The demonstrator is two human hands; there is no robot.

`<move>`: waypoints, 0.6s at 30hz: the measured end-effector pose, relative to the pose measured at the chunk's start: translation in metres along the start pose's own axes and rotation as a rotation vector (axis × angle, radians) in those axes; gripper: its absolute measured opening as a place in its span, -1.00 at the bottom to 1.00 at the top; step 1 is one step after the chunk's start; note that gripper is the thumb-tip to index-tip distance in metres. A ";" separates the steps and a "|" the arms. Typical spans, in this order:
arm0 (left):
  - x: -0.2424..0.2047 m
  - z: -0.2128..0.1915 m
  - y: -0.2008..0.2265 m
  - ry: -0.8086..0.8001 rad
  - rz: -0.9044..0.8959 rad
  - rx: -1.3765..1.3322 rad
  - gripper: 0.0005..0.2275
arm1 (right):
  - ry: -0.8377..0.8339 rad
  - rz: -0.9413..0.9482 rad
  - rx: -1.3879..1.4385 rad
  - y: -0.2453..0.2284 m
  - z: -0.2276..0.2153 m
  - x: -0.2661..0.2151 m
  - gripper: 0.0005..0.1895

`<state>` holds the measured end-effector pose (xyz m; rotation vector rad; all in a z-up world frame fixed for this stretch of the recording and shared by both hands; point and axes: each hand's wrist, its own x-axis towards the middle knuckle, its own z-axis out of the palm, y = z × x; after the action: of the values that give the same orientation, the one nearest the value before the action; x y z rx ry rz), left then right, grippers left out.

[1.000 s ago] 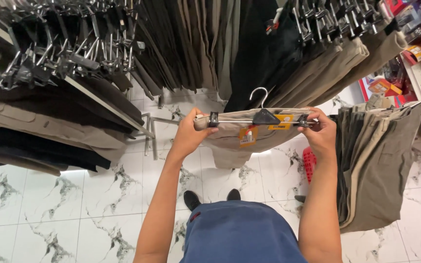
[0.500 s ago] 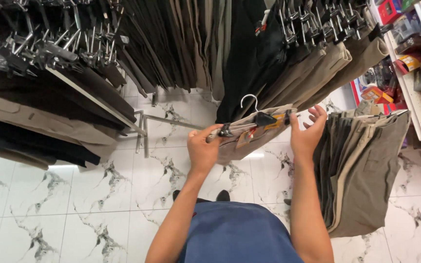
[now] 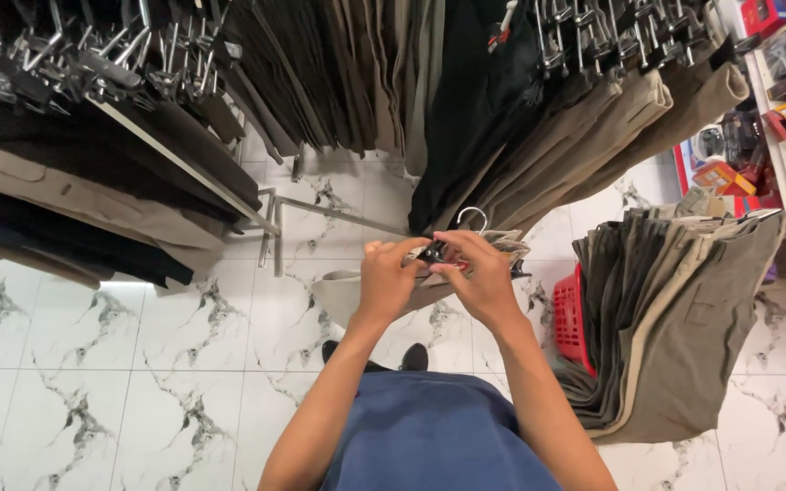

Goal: Picking up folded pants from a pile, unfolding them, and hanging them onto a clothing rack using hangers.

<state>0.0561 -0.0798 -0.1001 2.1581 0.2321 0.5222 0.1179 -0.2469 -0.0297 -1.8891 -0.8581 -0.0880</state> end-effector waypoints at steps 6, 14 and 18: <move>0.000 -0.031 0.031 -0.275 -0.012 0.003 -0.62 | 0.008 0.035 0.016 -0.003 0.002 0.002 -0.63; 0.000 -0.039 0.004 -0.139 0.008 0.116 -0.92 | 0.056 0.057 0.128 -0.005 -0.008 0.015 -0.66; 0.007 -0.048 0.003 -0.077 0.067 0.063 -0.96 | 0.077 0.017 0.121 -0.012 -0.001 0.024 -0.70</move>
<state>0.0407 -0.0445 -0.0701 2.2485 0.1354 0.4746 0.1294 -0.2323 -0.0100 -1.7684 -0.7774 -0.0957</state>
